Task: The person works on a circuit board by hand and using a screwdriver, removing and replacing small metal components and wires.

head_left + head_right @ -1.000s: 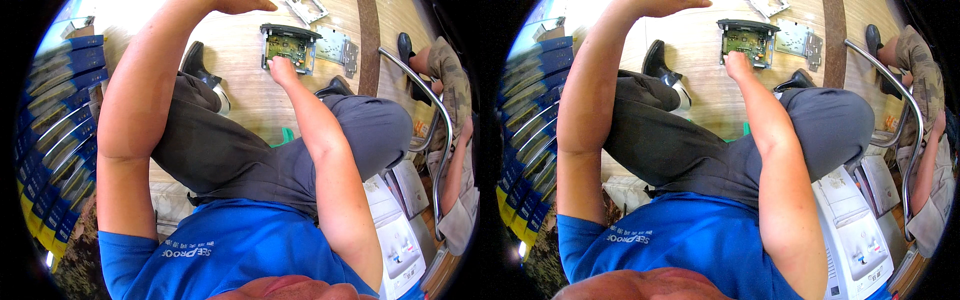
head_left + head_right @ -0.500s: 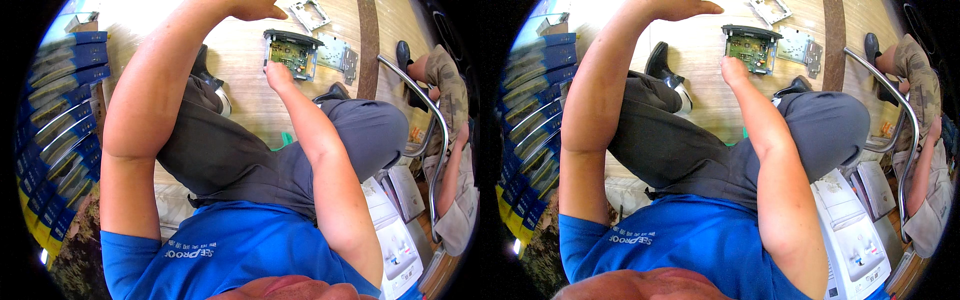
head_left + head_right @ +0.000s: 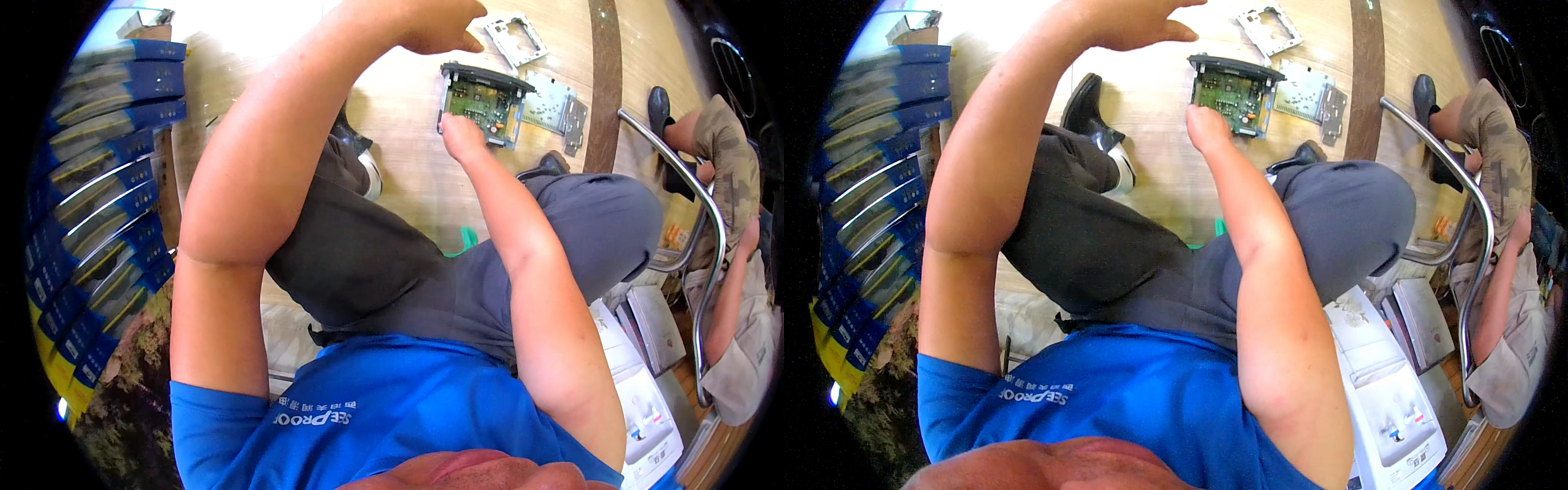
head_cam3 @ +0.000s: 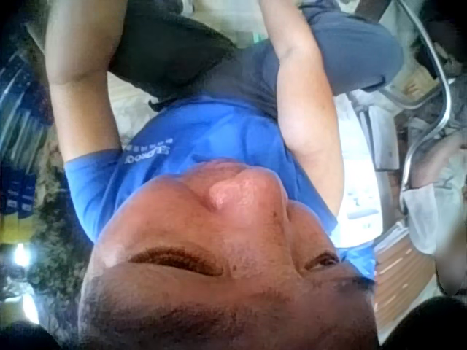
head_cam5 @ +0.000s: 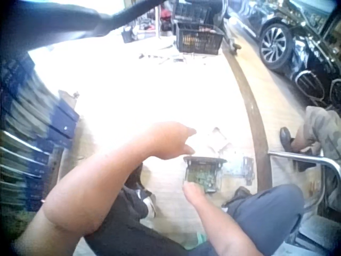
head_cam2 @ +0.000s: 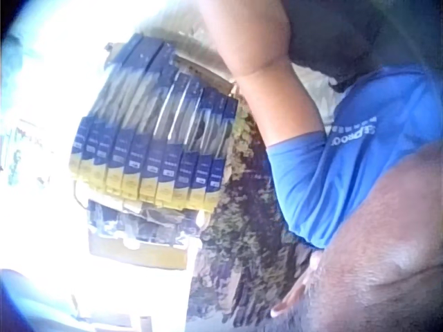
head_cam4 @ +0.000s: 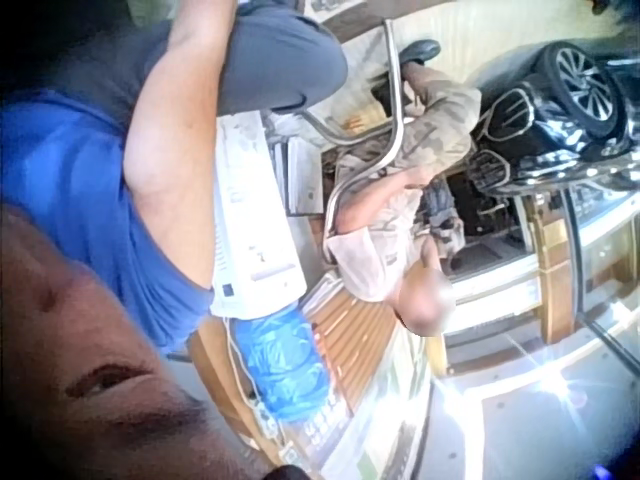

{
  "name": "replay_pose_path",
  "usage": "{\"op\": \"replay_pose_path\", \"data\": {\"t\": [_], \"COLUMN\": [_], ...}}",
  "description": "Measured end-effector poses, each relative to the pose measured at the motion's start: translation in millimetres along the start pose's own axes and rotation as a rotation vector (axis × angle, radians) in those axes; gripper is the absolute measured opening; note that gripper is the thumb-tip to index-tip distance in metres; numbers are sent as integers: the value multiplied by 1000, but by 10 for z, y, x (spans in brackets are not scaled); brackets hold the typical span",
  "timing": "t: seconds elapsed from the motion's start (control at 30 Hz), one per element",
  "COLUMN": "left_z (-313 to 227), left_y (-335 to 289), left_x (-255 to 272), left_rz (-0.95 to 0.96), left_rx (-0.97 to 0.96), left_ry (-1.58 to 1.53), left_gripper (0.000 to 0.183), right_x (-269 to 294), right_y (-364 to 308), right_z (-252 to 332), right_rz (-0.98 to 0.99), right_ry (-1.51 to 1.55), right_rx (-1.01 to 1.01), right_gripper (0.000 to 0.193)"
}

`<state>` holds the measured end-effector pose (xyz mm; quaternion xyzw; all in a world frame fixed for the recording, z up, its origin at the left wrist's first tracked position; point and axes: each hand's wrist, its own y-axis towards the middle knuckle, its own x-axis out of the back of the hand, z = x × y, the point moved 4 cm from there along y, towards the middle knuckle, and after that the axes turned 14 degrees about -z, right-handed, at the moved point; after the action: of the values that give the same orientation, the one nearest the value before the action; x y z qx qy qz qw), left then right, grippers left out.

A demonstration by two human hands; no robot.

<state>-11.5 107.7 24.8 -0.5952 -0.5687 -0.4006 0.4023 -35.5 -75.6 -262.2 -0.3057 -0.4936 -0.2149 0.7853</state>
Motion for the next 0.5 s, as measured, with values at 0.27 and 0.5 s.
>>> {"op": "replay_pose_path", "data": {"t": [0.27,0.5], "left_z": [46,-54], "left_y": [30,103], "left_x": [-10,4], "left_rz": [-2,50], "left_rx": [17,16], "left_ry": [-1,-16], "left_gripper": [53,54], "right_x": [-24,-21], "right_y": [30,15], "right_z": [-117,-196], "right_rz": [21,7], "right_ry": [-3,204], "right_rx": [-30,-3], "right_gripper": [22,24]}}
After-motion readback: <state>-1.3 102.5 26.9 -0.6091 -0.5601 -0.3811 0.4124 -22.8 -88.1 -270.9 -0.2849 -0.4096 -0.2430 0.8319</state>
